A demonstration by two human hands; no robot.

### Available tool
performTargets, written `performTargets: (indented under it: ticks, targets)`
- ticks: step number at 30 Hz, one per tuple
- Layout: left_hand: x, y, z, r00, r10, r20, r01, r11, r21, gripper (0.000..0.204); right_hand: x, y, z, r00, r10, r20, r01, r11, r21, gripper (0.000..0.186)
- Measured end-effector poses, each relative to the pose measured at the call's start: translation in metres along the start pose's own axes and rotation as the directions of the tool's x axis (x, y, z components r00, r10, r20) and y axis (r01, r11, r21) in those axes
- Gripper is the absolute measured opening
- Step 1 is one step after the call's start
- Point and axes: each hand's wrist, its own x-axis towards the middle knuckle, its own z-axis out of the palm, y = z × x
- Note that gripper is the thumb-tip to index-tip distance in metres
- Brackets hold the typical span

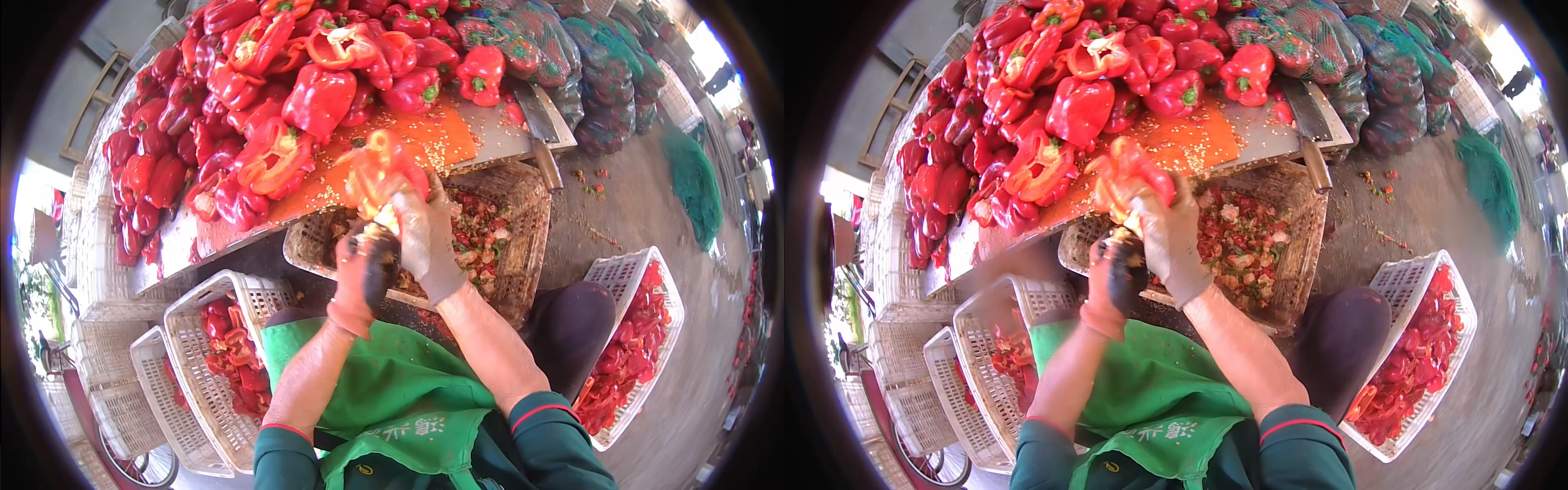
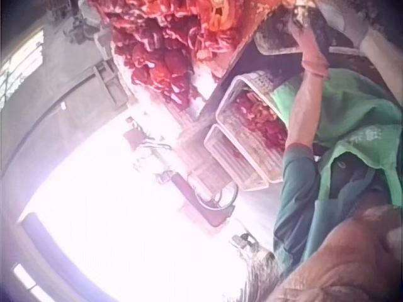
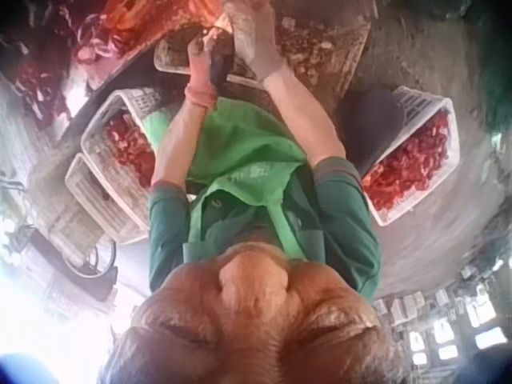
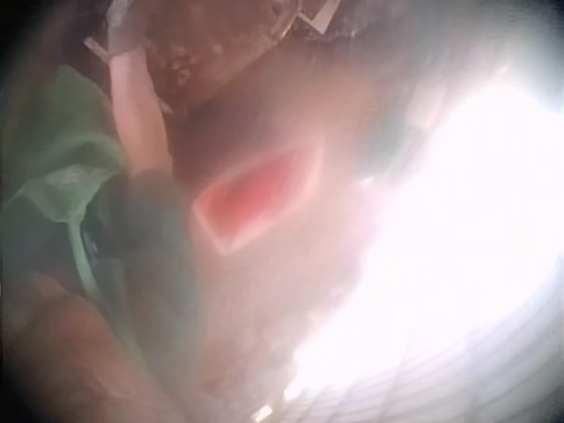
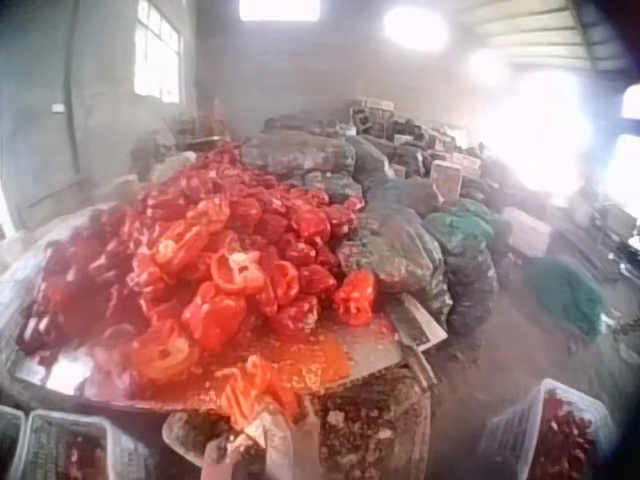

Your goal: The person processes red bell peppers by removing the stems and seeds by hand and using a cleaver, then places the cleaned pepper halves into a white plastic basket.

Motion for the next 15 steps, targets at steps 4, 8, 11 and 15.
performTargets:
  ticks: [4, 8, 11, 15]
  targets:
    - [-0.001, -0.014, 0.009, 0.994, 0.062, -0.088, -0.080, 0.972, -0.221, 0.026, 0.002, -0.007, -0.009, 0.996, 0.026, 0.083, -0.009, 0.979, -0.205, 0.037]
    - [0.012, 0.025, -0.007, 0.923, -0.352, 0.158, 0.381, 0.766, -0.518, 0.020, 0.022, -0.009, -0.027, 0.960, 0.159, 0.230, -0.188, 0.976, 0.113, 0.039]
    - [0.024, 0.016, -0.010, 0.929, 0.321, -0.185, -0.240, 0.901, 0.360, 0.046, 0.019, -0.025, -0.016, 0.960, 0.167, 0.225, -0.188, 0.980, 0.072, 0.038]
    - [0.023, 0.045, -0.017, 0.923, 0.381, 0.058, -0.296, 0.606, 0.738, 0.067, 0.017, -0.020, -0.024, 0.920, 0.311, 0.238, -0.346, 0.930, 0.122, 0.026]
